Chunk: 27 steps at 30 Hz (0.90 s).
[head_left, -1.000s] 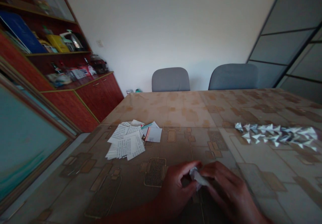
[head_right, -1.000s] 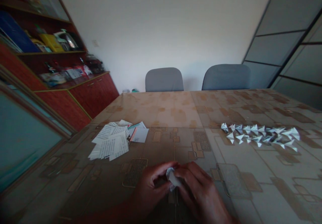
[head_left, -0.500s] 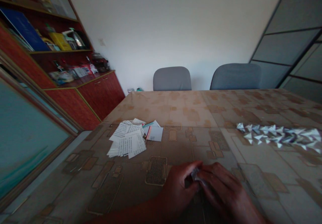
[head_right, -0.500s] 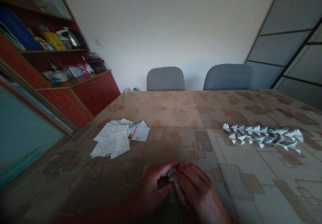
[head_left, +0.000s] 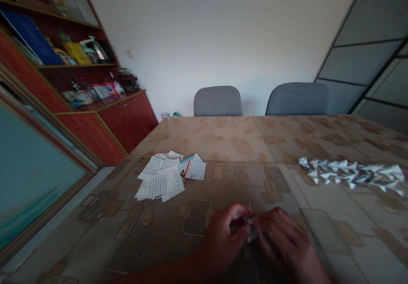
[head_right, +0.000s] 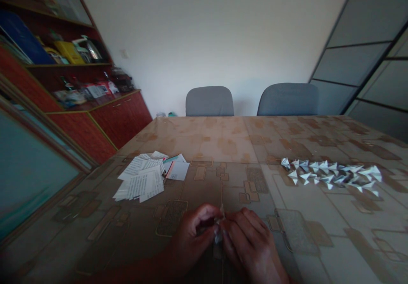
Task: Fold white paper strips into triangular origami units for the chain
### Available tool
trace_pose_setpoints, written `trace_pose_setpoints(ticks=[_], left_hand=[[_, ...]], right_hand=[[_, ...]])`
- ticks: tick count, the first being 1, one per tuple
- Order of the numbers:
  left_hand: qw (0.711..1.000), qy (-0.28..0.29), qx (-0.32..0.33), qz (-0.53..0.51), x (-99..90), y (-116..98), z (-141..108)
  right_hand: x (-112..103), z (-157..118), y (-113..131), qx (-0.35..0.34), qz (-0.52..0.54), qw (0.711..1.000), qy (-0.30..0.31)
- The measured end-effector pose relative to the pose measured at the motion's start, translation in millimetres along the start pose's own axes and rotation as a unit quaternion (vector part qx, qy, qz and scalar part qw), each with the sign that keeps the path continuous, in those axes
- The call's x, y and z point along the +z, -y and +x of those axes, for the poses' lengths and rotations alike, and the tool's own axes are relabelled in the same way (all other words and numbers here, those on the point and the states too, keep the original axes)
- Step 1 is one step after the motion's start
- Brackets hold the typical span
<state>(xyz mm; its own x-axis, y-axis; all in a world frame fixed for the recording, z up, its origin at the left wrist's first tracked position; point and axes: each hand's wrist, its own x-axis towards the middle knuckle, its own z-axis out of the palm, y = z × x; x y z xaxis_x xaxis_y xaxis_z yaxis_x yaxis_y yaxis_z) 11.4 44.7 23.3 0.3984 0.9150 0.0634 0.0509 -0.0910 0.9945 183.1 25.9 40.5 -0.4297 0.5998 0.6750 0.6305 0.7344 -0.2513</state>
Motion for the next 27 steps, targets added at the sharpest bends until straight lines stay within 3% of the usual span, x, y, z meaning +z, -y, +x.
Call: trace_pose_setpoints(ticks=[4, 9, 14, 19, 24, 27], left_hand=[[0.998, -0.026, -0.03, -0.057, -0.2, -3, 5], [0.988, -0.049, -0.054, -0.137, -2.8, -2, 12], [0.99, -0.065, -0.042, -0.115, -3.1, -3, 10], [0.995, -0.077, -0.022, -0.06, -0.4, -4, 6], [0.996, -0.083, -0.025, -0.035, 2.6, -2, 5], [0.996, -0.082, -0.016, 0.012, 3.0, -1, 4]], right_hand=[[-5, 0, 0, 0.084, 0.099, 0.991, 0.032], [-4, 3, -4, 0.25, 0.262, 0.931, 0.042], [7, 0, -6, 0.303, 0.339, 0.89, 0.019], [6, -2, -5, 0.281, 0.296, 0.913, 0.025], [0, 0, 0, 0.167, 0.172, 0.971, 0.021], [1, 0, 2, 0.107, 0.109, 0.988, -0.009]])
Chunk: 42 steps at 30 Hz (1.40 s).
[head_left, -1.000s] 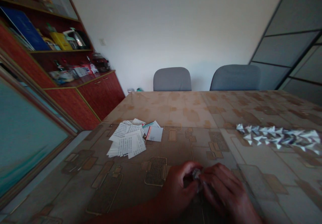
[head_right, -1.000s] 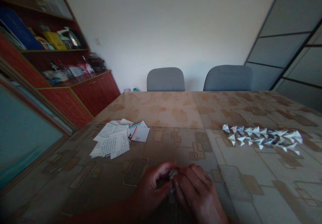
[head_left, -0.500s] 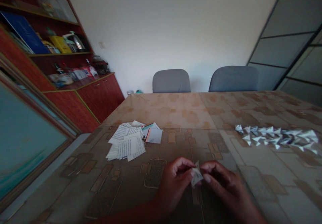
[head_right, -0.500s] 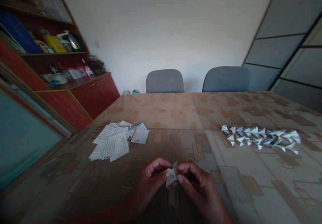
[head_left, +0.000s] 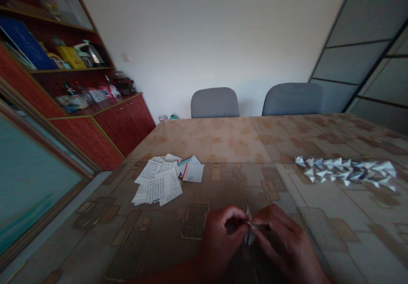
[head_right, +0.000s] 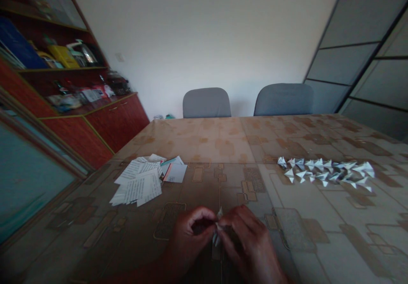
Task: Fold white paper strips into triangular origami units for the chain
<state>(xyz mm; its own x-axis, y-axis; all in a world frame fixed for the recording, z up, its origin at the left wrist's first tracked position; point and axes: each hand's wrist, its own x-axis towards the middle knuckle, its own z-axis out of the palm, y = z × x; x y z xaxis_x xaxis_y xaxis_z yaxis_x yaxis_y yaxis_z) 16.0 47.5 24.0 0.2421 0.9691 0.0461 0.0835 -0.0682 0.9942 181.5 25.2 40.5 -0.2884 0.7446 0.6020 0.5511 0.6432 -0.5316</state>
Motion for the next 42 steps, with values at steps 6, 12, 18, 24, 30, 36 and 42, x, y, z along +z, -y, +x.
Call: trace_pose_setpoints(ticks=[6, 12, 18, 24, 30, 36, 42], left_hand=[[0.999, 0.032, -0.007, -0.03, -2.2, 0, 0], [0.997, 0.047, -0.022, -0.056, -3.5, 1, 1], [0.992, 0.024, -0.065, -0.107, -4.1, 2, 4], [0.994, 0.006, -0.066, -0.084, -4.6, -1, 5], [0.997, 0.005, -0.05, -0.052, -3.6, 2, 4], [0.998, 0.01, -0.047, -0.034, -2.6, 2, 3], [0.998, 0.033, -0.044, -0.023, -3.7, 0, 1]], right_hand=[[1, 3, 1, -0.049, -0.034, 0.998, -0.009], [-2, 2, 1, 0.037, 0.053, 0.998, 0.008], [-3, 7, -2, 0.211, 0.197, 0.958, 0.012], [5, 1, -8, 0.263, 0.301, 0.917, 0.02], [8, -2, -10, 0.26, 0.314, 0.913, 0.03], [8, 4, -5, 0.259, 0.31, 0.914, 0.043], [8, 4, -8, 0.274, 0.324, 0.904, 0.051]])
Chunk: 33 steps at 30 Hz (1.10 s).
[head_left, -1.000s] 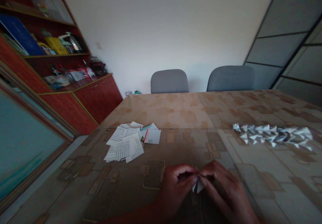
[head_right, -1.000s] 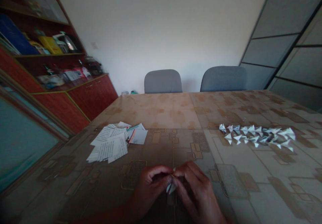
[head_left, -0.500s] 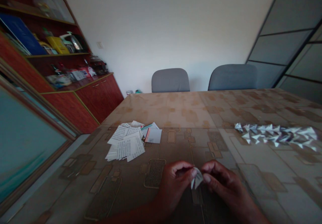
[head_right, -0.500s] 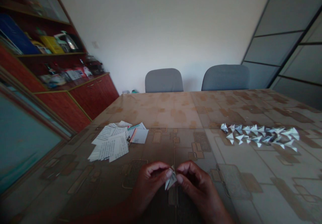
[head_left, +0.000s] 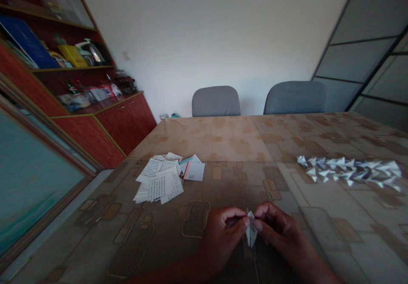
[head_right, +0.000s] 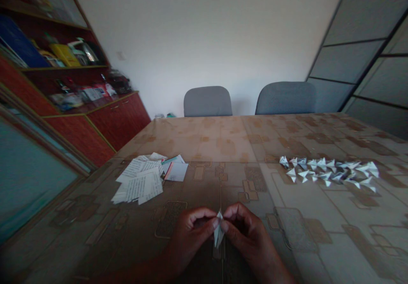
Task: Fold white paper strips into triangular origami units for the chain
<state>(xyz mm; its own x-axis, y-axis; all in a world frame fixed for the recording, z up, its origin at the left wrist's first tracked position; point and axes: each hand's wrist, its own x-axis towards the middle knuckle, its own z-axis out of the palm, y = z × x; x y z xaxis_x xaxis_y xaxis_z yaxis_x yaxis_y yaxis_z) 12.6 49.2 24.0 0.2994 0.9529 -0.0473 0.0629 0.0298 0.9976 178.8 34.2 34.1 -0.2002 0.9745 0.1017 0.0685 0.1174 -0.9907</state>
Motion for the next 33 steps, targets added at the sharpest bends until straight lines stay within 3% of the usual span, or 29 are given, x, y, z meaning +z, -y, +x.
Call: trace_pose_setpoints(ticks=[5, 18, 26, 33], left_hand=[[1.0, 0.012, 0.026, 0.013, 3.7, 3, -1], [0.996, 0.028, -0.037, -0.076, -2.0, -7, 2], [1.0, 0.015, -0.01, 0.004, -2.0, -6, 2], [1.0, 0.018, -0.008, 0.013, -1.1, -5, 2]], right_hand=[[1, 0, -9, 0.012, 0.015, 1.0, -0.014], [-10, 3, -12, 0.051, 0.048, 0.997, 0.037], [-9, 1, -12, 0.065, 0.043, 0.996, 0.044], [-8, 0, -9, 0.058, 0.039, 0.997, 0.042]])
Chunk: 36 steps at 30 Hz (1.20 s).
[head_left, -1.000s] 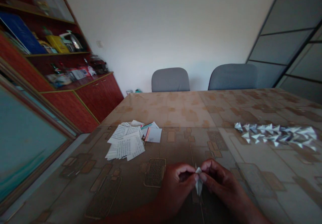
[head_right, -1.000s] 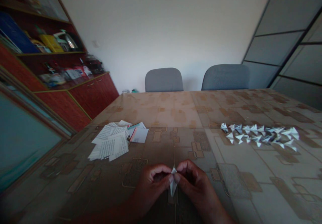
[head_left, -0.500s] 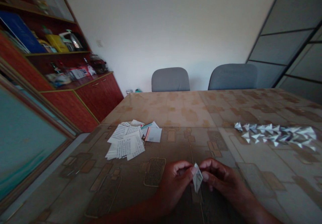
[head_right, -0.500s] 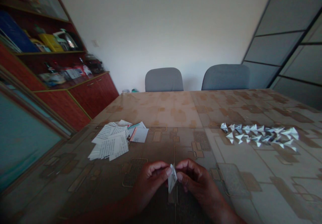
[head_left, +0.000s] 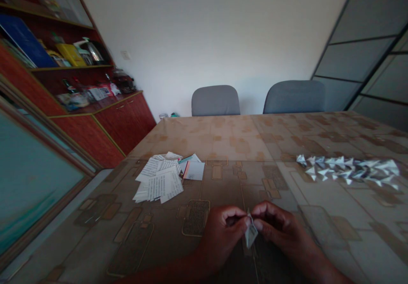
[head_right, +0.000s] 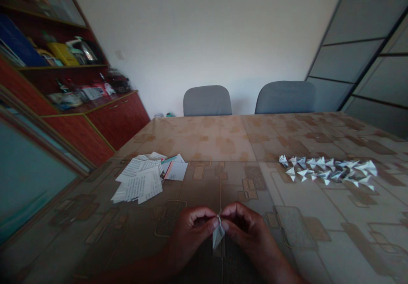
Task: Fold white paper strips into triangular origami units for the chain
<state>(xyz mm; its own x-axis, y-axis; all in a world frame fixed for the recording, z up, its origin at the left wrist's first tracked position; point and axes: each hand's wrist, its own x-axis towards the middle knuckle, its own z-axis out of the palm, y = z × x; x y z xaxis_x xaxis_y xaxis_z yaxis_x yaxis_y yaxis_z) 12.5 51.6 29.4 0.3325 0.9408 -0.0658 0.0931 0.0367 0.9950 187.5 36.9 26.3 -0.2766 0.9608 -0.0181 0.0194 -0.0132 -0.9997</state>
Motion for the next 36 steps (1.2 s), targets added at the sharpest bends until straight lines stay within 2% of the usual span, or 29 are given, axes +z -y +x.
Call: trace_pose_setpoints(ticks=[10, 16, 21, 28, 36], left_hand=[[1.0, -0.006, -0.015, -0.007, 1.2, 1, 0], [0.999, -0.015, -0.021, -0.028, 1.3, 3, 1], [1.0, -0.006, -0.021, -0.02, 2.3, 6, -2], [0.998, 0.03, -0.007, -0.058, 4.4, 7, -3], [1.0, -0.012, -0.007, -0.016, 6.7, 7, -1]], right_hand=[[-1, -1, 2, -0.046, -0.071, 0.996, -0.038], [0, -1, -5, -0.042, -0.059, 0.997, -0.026], [4, -2, -6, -0.032, -0.099, 0.994, -0.034], [3, -2, -3, -0.053, -0.141, 0.987, -0.063], [7, -3, 7, -0.104, -0.229, 0.965, -0.073]])
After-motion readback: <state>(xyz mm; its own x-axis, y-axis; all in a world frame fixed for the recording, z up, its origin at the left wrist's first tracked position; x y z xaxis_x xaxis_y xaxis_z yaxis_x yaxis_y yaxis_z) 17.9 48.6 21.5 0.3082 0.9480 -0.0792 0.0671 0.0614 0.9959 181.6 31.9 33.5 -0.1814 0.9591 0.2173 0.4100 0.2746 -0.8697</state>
